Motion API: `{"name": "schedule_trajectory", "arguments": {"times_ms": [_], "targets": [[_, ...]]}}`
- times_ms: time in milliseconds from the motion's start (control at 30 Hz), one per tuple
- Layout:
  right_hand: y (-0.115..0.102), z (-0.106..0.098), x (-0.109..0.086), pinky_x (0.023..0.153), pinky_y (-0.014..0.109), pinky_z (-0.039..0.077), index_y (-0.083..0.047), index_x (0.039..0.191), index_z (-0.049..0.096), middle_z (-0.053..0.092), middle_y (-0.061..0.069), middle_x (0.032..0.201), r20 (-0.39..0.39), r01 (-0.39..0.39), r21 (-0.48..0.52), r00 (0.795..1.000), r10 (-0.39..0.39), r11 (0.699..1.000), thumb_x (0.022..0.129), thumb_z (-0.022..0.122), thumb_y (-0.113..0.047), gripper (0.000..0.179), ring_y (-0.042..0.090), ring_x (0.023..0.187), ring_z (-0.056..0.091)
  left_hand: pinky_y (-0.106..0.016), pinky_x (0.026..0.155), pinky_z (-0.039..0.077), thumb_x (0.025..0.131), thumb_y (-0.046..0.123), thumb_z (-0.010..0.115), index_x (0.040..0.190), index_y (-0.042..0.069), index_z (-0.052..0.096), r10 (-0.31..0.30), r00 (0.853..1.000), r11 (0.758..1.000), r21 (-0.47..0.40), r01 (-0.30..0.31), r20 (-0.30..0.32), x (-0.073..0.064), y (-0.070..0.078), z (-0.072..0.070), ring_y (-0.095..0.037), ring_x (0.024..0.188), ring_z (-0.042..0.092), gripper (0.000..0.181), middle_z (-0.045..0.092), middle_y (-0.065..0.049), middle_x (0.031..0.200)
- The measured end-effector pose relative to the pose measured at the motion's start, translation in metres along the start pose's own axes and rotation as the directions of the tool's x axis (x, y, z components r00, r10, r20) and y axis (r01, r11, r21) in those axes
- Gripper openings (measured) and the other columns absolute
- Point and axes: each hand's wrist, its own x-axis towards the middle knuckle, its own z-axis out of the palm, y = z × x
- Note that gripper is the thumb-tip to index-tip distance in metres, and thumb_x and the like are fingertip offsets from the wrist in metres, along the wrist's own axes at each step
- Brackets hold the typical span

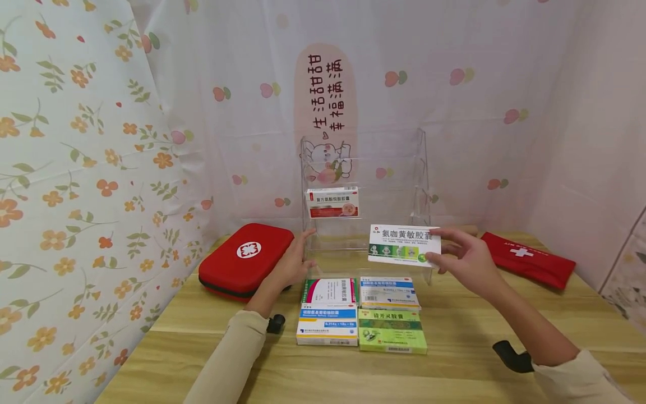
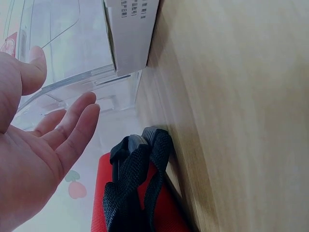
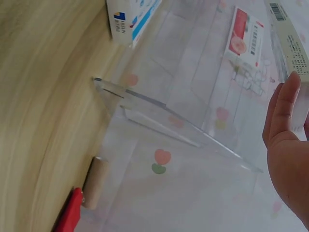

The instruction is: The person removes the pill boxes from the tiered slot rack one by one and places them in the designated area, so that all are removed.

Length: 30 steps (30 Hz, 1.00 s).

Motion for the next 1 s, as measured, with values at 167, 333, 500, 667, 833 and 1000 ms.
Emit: {"name": "schedule_trajectory", "arguments": {"times_ms": [167, 333, 500, 667, 833, 1000], "targets": [[0.009, -0.005, -0.007, 0.060, 0.034, 0.059, -0.001, 0.132, 0.058, 0.058, -0.013, 0.119, -0.001, -0.033, -0.026, 0.999, 0.033, 0.999, 0.088, 0.076, -0.011, 0.049, 0.007, 0.088, 0.070, -0.044, 0.079, 0.056, 0.089, 0.015, 0.075, 0.155, 0.037, 0.018, -0.004, 1.000, 1.000, -0.001, 0.004, 0.000, 0.001, -0.001, 0.000, -0.030, 0.101, 0.056, 0.089, 0.040, -0.019, 0.146], [0.017, -0.012, -0.015, 0.059, 0.034, 0.059, -0.001, 0.134, 0.056, 0.059, -0.019, 0.113, 0.011, -0.097, -0.055, 0.995, 0.098, 0.994, 0.088, 0.076, -0.014, 0.051, 0.001, 0.085, 0.068, -0.047, 0.085, 0.055, 0.090, 0.015, 0.073, 0.154, 0.040, 0.017, -0.005, 1.000, 1.000, -0.009, 0.005, 0.014, 0.001, -0.001, 0.001, -0.031, 0.108, 0.055, 0.088, 0.039, -0.018, 0.147], [0.022, -0.019, -0.021, 0.059, 0.035, 0.059, 0.002, 0.132, 0.055, 0.059, -0.027, 0.108, 0.027, -0.134, -0.063, 0.990, 0.135, 0.989, 0.090, 0.075, -0.015, 0.050, -0.005, 0.085, 0.066, -0.049, 0.086, 0.054, 0.090, 0.013, 0.073, 0.154, 0.039, 0.018, 0.001, 1.000, 1.000, -0.018, -0.001, 0.010, 0.001, 0.000, 0.000, -0.032, 0.109, 0.055, 0.088, 0.039, -0.019, 0.147], [0.028, -0.025, -0.027, 0.060, 0.034, 0.059, -0.001, 0.131, 0.055, 0.057, -0.028, 0.108, 0.037, -0.165, -0.063, 0.985, 0.167, 0.984, 0.090, 0.074, -0.017, 0.048, -0.010, 0.089, 0.063, -0.049, 0.085, 0.054, 0.091, 0.013, 0.072, 0.154, 0.039, 0.017, -0.003, 1.000, 1.000, -0.019, 0.003, 0.010, 0.001, 0.001, -0.001, -0.032, 0.108, 0.055, 0.088, 0.037, -0.018, 0.149], [0.037, -0.031, -0.033, 0.061, 0.035, 0.059, 0.000, 0.132, 0.054, 0.056, -0.028, 0.108, 0.061, -0.187, -0.063, 0.980, 0.191, 0.980, 0.090, 0.074, -0.015, 0.049, -0.008, 0.088, 0.064, -0.050, 0.086, 0.054, 0.091, 0.013, 0.072, 0.154, 0.039, 0.017, 0.001, 1.000, 1.000, -0.012, -0.001, 0.014, 0.001, 0.000, 0.000, -0.033, 0.109, 0.056, 0.087, 0.037, -0.018, 0.149], [0.048, -0.039, -0.038, 0.060, 0.035, 0.059, 0.003, 0.134, 0.052, 0.055, -0.031, 0.106, 0.082, -0.202, -0.100, 0.974, 0.211, 0.974, 0.090, 0.074, -0.015, 0.052, -0.006, 0.085, 0.065, -0.050, 0.087, 0.054, 0.091, 0.014, 0.072, 0.154, 0.038, 0.017, 0.009, 1.000, 1.000, -0.014, -0.009, 0.013, 0.000, 0.000, -0.001, -0.034, 0.111, 0.056, 0.087, 0.038, -0.019, 0.148]]}}
